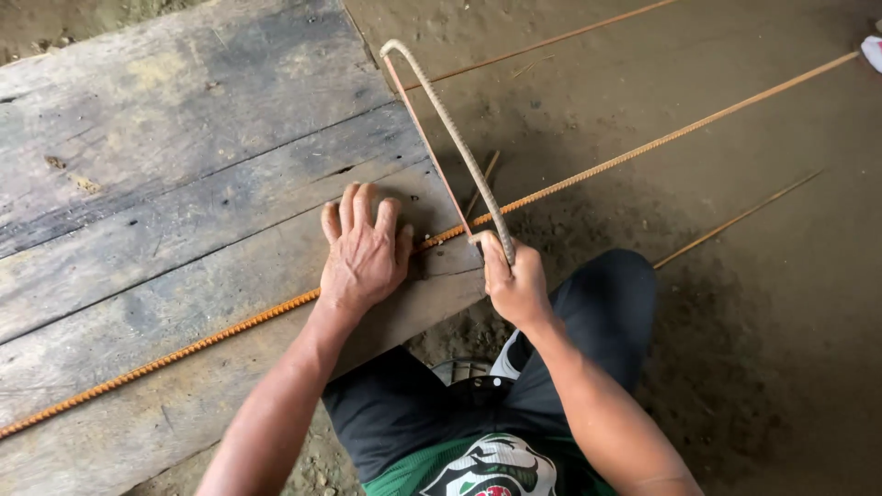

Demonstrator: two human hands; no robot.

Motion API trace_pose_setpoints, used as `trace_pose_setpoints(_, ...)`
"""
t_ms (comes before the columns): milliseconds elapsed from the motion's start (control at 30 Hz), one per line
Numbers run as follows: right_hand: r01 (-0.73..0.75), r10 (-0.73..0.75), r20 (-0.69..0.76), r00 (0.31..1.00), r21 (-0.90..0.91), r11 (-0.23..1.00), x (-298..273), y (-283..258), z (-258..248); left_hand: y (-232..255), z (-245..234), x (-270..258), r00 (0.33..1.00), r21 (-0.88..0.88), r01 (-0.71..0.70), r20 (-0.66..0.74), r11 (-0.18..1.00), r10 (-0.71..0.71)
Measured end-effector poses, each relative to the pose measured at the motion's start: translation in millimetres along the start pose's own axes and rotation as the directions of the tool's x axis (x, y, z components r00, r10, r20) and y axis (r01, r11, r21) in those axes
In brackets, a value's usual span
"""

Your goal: Sawing a metal rebar with a manual hacksaw and bending it on a wooden workbench.

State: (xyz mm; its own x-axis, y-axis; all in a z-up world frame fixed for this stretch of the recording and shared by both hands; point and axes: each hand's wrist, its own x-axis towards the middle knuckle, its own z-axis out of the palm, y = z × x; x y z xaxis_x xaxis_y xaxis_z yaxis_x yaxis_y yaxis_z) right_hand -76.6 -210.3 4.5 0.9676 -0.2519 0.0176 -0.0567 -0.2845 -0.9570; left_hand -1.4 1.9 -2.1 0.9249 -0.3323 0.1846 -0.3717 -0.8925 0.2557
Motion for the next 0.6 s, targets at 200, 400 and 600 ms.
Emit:
trace_pose_setpoints(200,0.121,-0.116,0.108,0.987,-0.036,0.992,3.4,9.7,-6.7,-11.8,9.9,-0.5,0.951,0.098,-0.304,0.082,0.948,0.296)
trace_pose_setpoints(400,0.263,-0.309,0.280,0.909,0.190,0.946,-2.7,12.8,-15.5,-13.7,12.1,10.0,0.898,0.168,-0.423,-0.048,0.890,0.436)
trace_pose_setpoints(600,0.142,-0.286,0.346,0.894,0.387,0.911,-4.1,12.1,-21.4,-6.8,-0.1,8.7,0.872,0.157,-0.468,-0.080,0.870,0.483)
